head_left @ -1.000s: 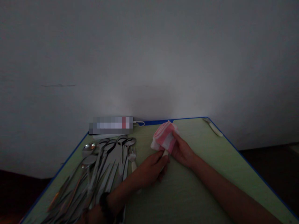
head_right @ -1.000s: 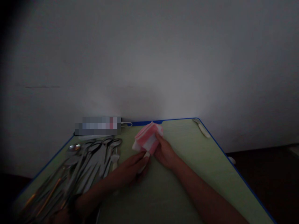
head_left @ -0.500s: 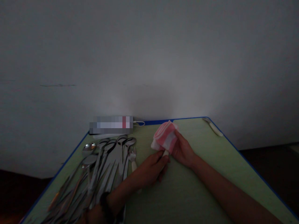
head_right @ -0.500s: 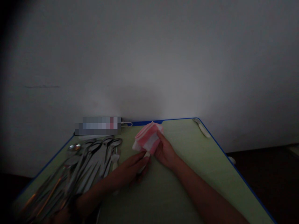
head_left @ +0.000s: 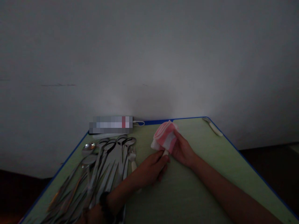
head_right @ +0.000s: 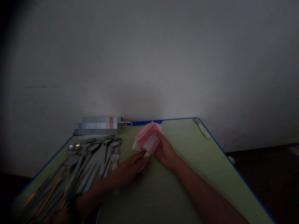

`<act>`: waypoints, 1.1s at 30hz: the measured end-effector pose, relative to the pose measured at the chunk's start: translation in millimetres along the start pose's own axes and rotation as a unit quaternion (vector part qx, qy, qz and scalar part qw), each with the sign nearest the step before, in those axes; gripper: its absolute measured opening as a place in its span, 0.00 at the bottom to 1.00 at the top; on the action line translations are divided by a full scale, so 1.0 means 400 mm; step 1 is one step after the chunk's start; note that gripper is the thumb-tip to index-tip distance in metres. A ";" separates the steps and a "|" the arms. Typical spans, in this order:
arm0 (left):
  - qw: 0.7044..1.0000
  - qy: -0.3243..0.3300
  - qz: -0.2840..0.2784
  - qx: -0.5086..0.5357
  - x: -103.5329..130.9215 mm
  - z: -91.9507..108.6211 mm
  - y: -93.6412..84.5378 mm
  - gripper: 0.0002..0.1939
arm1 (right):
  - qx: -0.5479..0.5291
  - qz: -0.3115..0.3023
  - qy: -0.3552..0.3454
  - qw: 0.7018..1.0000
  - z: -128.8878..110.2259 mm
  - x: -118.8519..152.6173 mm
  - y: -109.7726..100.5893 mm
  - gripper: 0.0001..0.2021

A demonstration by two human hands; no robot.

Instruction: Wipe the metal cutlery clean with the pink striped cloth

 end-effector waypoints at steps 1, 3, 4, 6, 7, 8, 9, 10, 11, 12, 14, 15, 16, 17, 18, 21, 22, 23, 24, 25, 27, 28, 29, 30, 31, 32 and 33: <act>1.000 -0.003 0.001 0.001 0.001 0.000 0.000 0.17 | -0.001 0.001 0.001 1.000 0.000 0.001 0.001 0.15; 1.000 0.000 0.001 0.001 0.002 0.002 -0.001 0.17 | -0.005 0.001 0.002 1.000 0.000 0.001 0.001 0.14; 1.000 0.005 0.002 0.000 0.002 0.004 -0.001 0.17 | -0.006 0.001 0.002 1.000 0.000 0.001 0.001 0.14; 1.000 0.011 0.002 -0.001 0.003 0.006 -0.002 0.17 | -0.003 -0.001 0.003 1.000 0.000 -0.001 0.000 0.13; 1.000 0.010 0.004 -0.002 0.003 0.005 -0.002 0.17 | -0.001 -0.001 0.003 1.000 0.001 -0.002 -0.001 0.13; 1.000 0.007 0.003 -0.001 0.002 0.003 -0.001 0.17 | 0.000 0.001 0.004 1.000 0.002 -0.002 -0.002 0.13; 1.000 0.004 0.003 0.000 0.002 0.001 0.000 0.17 | 0.002 0.001 0.004 1.000 0.002 -0.003 -0.003 0.14; 1.000 0.002 0.004 0.003 0.001 0.000 0.000 0.17 | 0.003 0.000 0.003 1.000 0.002 -0.003 -0.003 0.14; 1.000 0.002 0.005 0.005 0.001 0.000 0.000 0.16 | 0.004 -0.001 0.002 1.000 0.001 -0.003 -0.003 0.14; 1.000 0.003 0.006 0.007 0.001 0.001 0.000 0.16 | 0.005 -0.002 0.000 1.000 0.001 -0.003 -0.003 0.15; 1.000 0.004 0.011 0.008 0.001 0.002 -0.002 0.16 | 0.001 -0.003 0.000 1.000 0.000 -0.004 -0.003 0.15; 1.000 0.006 0.014 0.005 0.001 0.003 -0.003 0.17 | -0.004 -0.002 0.001 1.000 0.000 -0.004 -0.003 0.15; 1.000 0.007 0.014 0.002 0.001 0.004 -0.004 0.17 | -0.009 0.000 0.003 1.000 0.001 -0.004 -0.004 0.15; 1.000 0.009 0.013 0.002 0.001 0.004 -0.004 0.17 | -0.013 0.003 0.005 1.000 0.003 -0.005 -0.005 0.16; 1.000 0.010 0.011 0.004 0.001 0.004 -0.003 0.17 | -0.014 0.007 0.005 1.000 0.004 -0.005 -0.007 0.16; 1.000 0.004 0.002 0.018 0.001 -0.001 0.000 0.17 | 0.019 0.014 -0.009 1.000 0.004 -0.005 -0.010 0.15; 1.000 0.003 -0.001 0.024 0.001 -0.002 0.001 0.17 | 0.042 0.011 -0.017 0.999 0.004 -0.004 -0.009 0.14; 1.000 0.001 -0.003 0.029 0.001 -0.003 0.002 0.18 | 0.067 0.006 -0.026 0.997 0.003 -0.003 -0.008 0.13; 0.999 0.000 -0.006 0.033 0.001 -0.004 0.003 0.18 | 0.090 0.001 -0.035 0.995 0.001 -0.001 -0.006 0.13; 0.999 -0.002 -0.007 0.038 0.002 -0.005 0.004 0.18 | 0.108 -0.002 -0.043 0.993 0.000 0.002 -0.006 0.12; 0.999 -0.006 -0.004 0.048 0.002 -0.007 0.002 0.17 | 0.128 -0.005 -0.049 0.991 -0.002 0.006 -0.008 0.11; 0.999 -0.006 -0.001 0.054 0.002 -0.008 0.001 0.16 | 0.133 -0.005 -0.044 0.990 0.000 0.008 -0.011 0.10; 0.998 -0.006 0.001 0.059 0.002 -0.008 0.000 0.16 | 0.135 -0.007 -0.034 0.990 0.003 0.009 -0.013 0.09; 0.998 -0.006 0.001 0.063 0.001 -0.009 0.000 0.16 | 0.138 -0.009 -0.023 0.990 0.006 0.009 -0.014 0.09; 0.998 -0.005 0.001 0.066 0.000 -0.010 0.000 0.16 | 0.140 -0.010 -0.016 0.990 0.009 0.009 -0.016 0.08; 0.998 -0.004 0.001 0.067 -0.002 -0.012 -0.001 0.17 | 0.142 -0.008 -0.016 0.990 0.009 0.008 -0.017 0.08; 0.998 -0.004 0.003 0.064 -0.004 -0.014 -0.002 0.17 | 0.145 -0.003 -0.022 0.989 0.007 0.007 -0.019 0.09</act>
Point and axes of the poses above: each hand's wrist, its own x-axis away from the middle knuckle, its own y-axis out of the palm, z = x × y, the point moved 9 cm from there along -x, towards the middle knuckle, and after that the axes turned 4 degrees about x, right-handed, at the moved point
